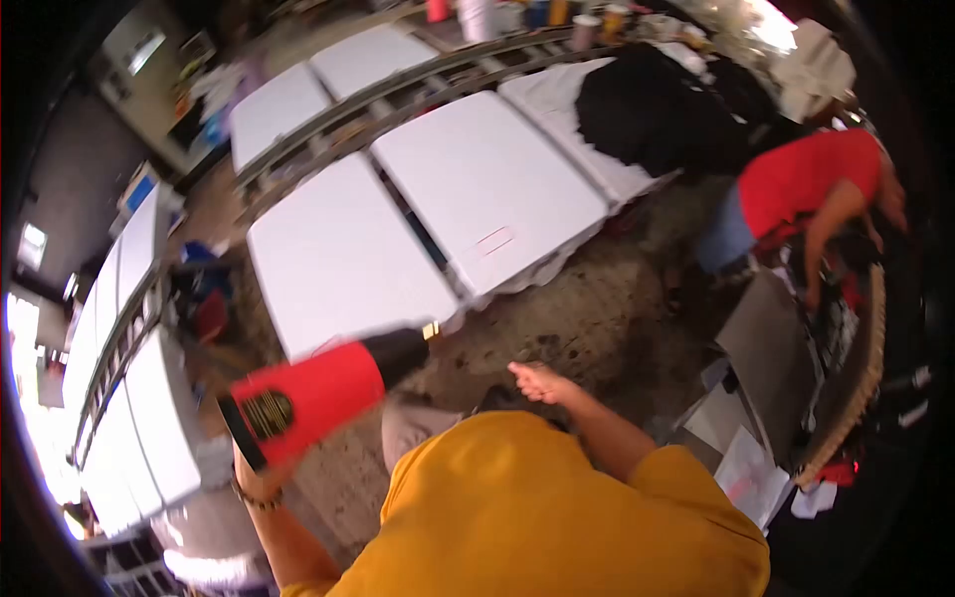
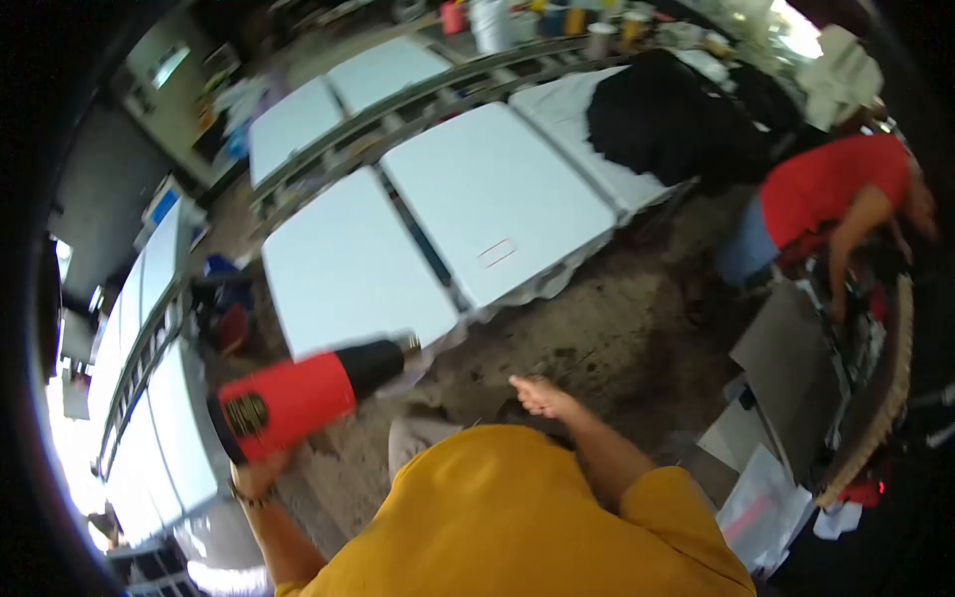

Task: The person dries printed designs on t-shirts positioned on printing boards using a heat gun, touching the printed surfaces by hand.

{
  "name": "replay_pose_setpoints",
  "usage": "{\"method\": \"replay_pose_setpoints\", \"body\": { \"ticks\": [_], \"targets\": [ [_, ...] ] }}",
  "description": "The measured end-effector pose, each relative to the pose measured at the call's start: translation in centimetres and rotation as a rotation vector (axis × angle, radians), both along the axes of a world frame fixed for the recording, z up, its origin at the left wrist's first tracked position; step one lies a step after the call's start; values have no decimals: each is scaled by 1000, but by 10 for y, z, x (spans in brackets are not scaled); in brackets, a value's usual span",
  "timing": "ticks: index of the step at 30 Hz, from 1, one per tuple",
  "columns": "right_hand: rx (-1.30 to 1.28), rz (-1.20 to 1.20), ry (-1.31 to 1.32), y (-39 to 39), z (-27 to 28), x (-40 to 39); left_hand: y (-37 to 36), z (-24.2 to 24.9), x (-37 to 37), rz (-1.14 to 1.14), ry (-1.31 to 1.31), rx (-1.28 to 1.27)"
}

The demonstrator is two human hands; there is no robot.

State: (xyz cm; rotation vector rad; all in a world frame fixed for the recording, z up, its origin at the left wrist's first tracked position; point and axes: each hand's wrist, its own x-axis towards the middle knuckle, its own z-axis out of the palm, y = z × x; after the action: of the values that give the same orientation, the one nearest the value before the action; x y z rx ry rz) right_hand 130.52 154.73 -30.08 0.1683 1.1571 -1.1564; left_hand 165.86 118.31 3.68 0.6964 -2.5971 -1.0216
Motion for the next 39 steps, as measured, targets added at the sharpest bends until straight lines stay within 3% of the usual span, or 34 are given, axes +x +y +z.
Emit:
{"method": "replay_pose_setpoints", "body": {
  "ticks": [1,3,5,7,11,15,18,21,25,26,31,39],
  "targets": [
    [110,34,227,-3,18,4,-3,12,-8,75,-17,-14],
    [165,247,403,-5,34,2,-5,31,-32,208,-37,-41],
    [101,332,640,-23,55,6,-15,9,-55,357,175,-225],
    [-13,356,952,-41,64,10,-33,4,-45,462,-113,-414],
    [-86,489,1058,-91,92,-11,-55,-7,-27,470,-106,-478],
    [-228,414,1492,-158,106,-23,-95,-27,-10,428,-182,-469],
    [-351,439,1555,-218,113,-26,-103,-11,-27,244,-428,-403],
    [-425,453,1626,-285,111,-30,-117,-36,-39,246,-256,-431],
    [-480,448,1941,-346,90,-26,-137,-46,-47,153,-285,-358],
    [-443,514,1909,-356,88,-25,-139,-44,-50,111,-349,-349],
    [-522,482,2067,-399,61,-22,-149,-49,-59,106,-275,-316],
    [-500,527,2111,-405,46,-17,-151,-50,-71,71,-249,-312]
  ]
}}
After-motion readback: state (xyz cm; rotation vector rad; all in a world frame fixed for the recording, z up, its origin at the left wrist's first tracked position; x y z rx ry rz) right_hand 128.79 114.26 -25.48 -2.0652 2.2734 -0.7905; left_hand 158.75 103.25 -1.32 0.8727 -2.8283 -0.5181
